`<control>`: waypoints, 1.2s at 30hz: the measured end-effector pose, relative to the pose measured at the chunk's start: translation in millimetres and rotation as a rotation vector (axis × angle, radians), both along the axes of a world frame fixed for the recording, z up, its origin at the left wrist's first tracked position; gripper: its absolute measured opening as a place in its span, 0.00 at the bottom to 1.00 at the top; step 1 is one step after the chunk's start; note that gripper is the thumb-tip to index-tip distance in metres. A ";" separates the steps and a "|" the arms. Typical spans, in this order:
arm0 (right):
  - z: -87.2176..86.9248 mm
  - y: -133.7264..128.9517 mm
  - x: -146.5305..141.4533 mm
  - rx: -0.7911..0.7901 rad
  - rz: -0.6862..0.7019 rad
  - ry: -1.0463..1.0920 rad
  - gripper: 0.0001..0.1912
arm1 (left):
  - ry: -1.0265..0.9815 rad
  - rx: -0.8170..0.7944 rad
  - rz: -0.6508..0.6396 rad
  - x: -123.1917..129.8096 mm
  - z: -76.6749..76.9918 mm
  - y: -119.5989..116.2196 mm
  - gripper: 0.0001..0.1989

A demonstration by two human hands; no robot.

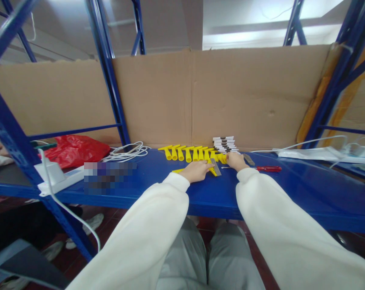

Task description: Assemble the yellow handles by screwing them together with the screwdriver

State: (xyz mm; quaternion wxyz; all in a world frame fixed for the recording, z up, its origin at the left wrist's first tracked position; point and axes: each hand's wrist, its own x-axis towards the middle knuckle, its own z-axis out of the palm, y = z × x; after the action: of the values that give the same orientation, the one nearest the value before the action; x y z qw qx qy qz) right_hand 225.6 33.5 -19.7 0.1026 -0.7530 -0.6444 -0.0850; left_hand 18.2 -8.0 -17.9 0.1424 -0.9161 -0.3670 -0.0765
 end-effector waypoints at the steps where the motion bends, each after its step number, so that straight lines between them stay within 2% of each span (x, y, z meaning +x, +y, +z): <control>1: 0.4 -0.6 -0.6 0.000 -0.004 -0.007 0.19 | 0.000 0.000 0.000 0.0 -0.1 0.1 0.23; 16: 0.4 -3.8 1.4 0.040 0.040 -0.104 0.20 | -0.010 0.006 -0.013 -0.5 -1.8 0.8 0.23; 27: 5.5 -7.1 5.7 0.015 -0.046 0.038 0.22 | -0.001 -0.005 0.000 -0.1 -1.2 0.3 0.24; 36: 1.2 -4.9 8.5 0.022 -0.080 0.068 0.22 | 0.004 0.000 -0.002 0.1 -0.1 -1.1 0.24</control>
State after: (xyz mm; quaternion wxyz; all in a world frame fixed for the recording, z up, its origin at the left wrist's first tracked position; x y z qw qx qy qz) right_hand 234.1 28.7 -18.5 0.1294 -0.7795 -0.6089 -0.0705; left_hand 18.3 -9.2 -18.0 0.1429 -0.9167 -0.3657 -0.0749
